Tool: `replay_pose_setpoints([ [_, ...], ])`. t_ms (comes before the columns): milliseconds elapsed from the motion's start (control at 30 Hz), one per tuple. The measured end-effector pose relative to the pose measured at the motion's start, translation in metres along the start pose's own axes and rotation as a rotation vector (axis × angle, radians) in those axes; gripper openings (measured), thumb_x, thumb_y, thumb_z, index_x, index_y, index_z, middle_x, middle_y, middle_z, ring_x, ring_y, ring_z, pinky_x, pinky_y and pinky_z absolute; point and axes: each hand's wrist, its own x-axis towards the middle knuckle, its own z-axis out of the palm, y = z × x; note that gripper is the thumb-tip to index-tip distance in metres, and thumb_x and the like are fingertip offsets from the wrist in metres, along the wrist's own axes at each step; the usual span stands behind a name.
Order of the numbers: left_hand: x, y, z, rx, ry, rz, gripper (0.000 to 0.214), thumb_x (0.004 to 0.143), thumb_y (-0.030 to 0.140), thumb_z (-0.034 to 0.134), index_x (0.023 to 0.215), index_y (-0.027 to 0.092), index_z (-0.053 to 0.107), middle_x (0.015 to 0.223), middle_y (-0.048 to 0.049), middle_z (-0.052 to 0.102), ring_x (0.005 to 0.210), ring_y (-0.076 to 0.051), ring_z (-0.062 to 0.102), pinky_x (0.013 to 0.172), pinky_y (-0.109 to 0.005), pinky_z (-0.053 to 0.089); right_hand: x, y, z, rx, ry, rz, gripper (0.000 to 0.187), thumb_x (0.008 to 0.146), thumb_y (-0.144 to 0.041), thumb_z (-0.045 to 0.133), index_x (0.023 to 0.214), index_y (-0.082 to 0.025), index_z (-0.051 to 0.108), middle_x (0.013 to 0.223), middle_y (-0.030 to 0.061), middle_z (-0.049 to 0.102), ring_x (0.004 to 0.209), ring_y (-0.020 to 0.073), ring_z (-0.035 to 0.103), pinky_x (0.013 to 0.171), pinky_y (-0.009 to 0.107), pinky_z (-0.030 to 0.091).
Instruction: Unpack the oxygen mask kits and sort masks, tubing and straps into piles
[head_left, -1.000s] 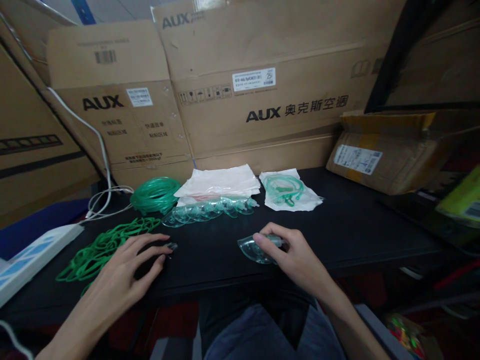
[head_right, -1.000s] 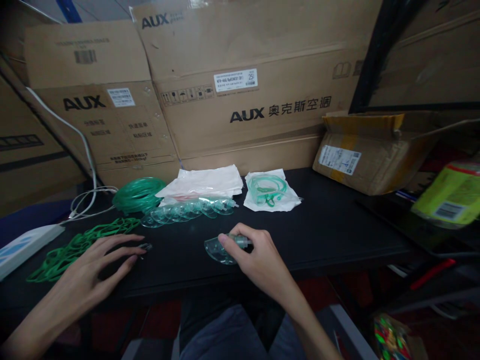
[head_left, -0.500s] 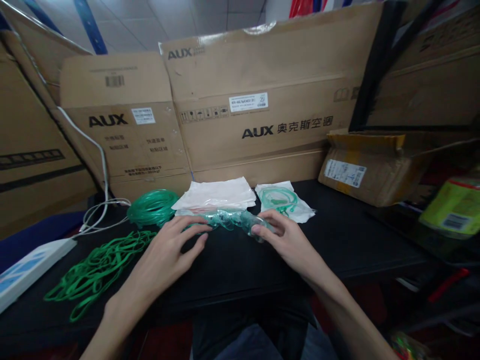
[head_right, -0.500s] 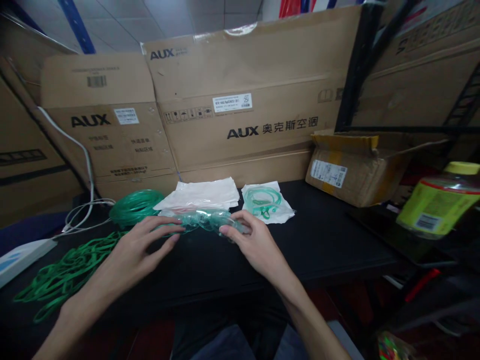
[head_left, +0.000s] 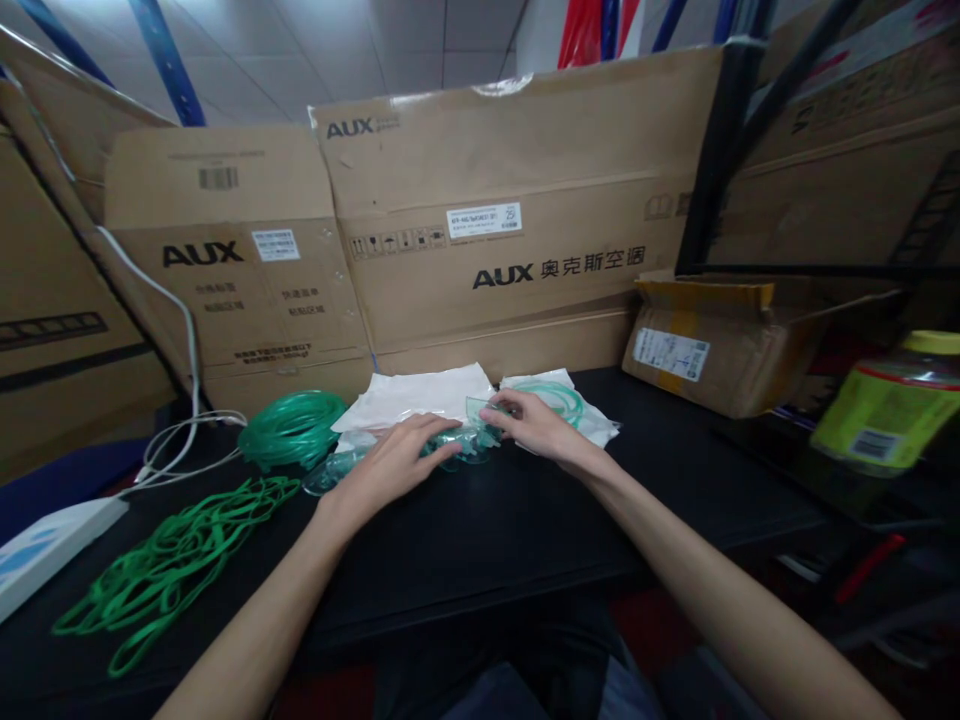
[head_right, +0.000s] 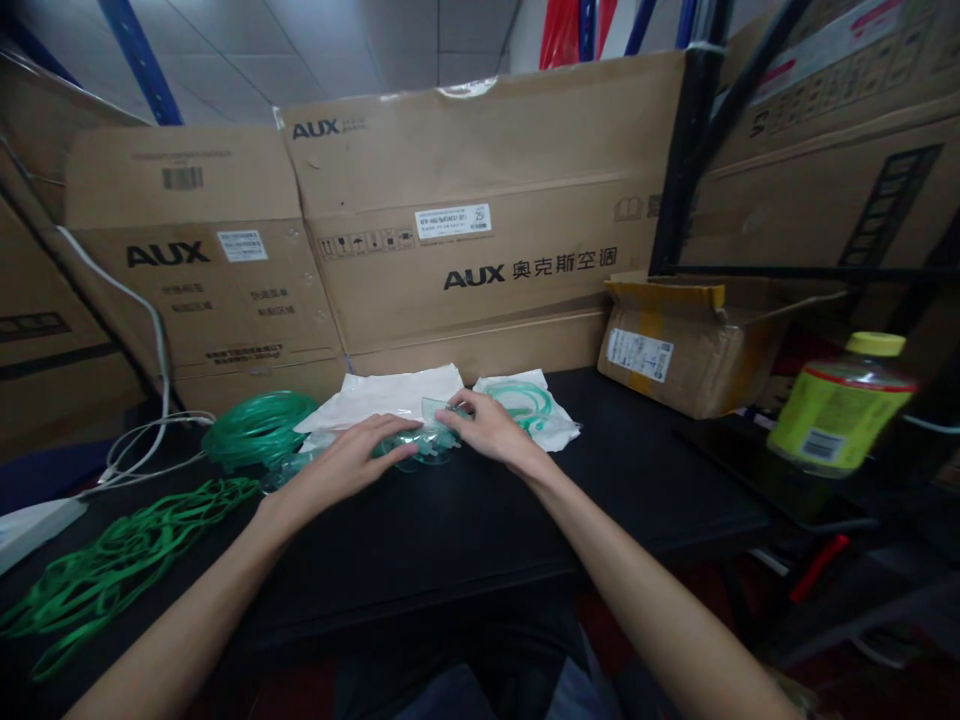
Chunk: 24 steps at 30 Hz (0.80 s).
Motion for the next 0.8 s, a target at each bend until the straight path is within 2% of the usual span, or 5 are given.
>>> replay_pose_setpoints([
  [267, -0.001, -0.001, 0.004, -0.065, 0.011, -0.013, 0.039, 0.1, 0.049, 0.051, 0.13, 0.026, 0.062, 0.13, -0.0057, 0.067, 0.125, -0.024, 0.06, 0.11, -0.042, 0.044, -0.007, -0.001, -0.016, -0.191, -0.109, 0.007, 0.022, 0.094, -0.03, 0.06, 0.11, -0.019, 0.07, 0.102, 0.0077, 0.073, 0.084, 0.0208, 0.064, 0.075, 0.03, 0.049],
  [400, -0.001, -0.004, 0.006, -0.075, 0.011, -0.004, 0.039, 0.1, 0.05, 0.051, 0.129, 0.027, 0.062, 0.131, -0.0059, 0.067, 0.125, -0.025, 0.06, 0.11, -0.043, 0.044, -0.009, -0.002, -0.019, -0.263, -0.163, -0.015, 0.026, 0.099, -0.028, 0.051, 0.103, -0.018, 0.074, 0.097, 0.0069, 0.075, 0.079, 0.0201, 0.065, 0.073, 0.029, 0.047],
  [533, -0.001, -0.004, 0.006, -0.095, 0.0, 0.003, 0.038, 0.1, 0.049, 0.052, 0.128, 0.027, 0.063, 0.132, -0.0062, 0.066, 0.125, -0.025, 0.06, 0.111, -0.043, 0.043, -0.01, -0.001, -0.018, -0.324, -0.158, -0.048, 0.03, 0.099, -0.028, 0.049, 0.093, -0.018, 0.077, 0.086, 0.0054, 0.075, 0.081, 0.0231, 0.066, 0.075, 0.032, 0.045],
  [700, 0.0, -0.001, 0.002, -0.138, 0.004, 0.029, 0.035, 0.099, 0.048, 0.054, 0.126, 0.027, 0.063, 0.126, -0.005, 0.069, 0.121, -0.024, 0.061, 0.107, -0.041, 0.045, -0.011, -0.001, -0.015, -0.358, -0.111, -0.082, 0.028, 0.097, -0.027, 0.052, 0.095, -0.022, 0.079, 0.091, 0.0061, 0.079, 0.089, 0.0274, 0.068, 0.082, 0.036, 0.047],
  [800, 0.0, 0.0, 0.002, -0.145, 0.014, 0.022, 0.034, 0.099, 0.047, 0.055, 0.125, 0.027, 0.063, 0.125, -0.0048, 0.069, 0.12, -0.024, 0.062, 0.106, -0.041, 0.045, -0.014, -0.002, -0.016, -0.349, -0.141, -0.093, 0.027, 0.097, -0.031, 0.054, 0.097, -0.024, 0.081, 0.092, 0.0029, 0.08, 0.088, 0.0273, 0.07, 0.081, 0.036, 0.05],
])
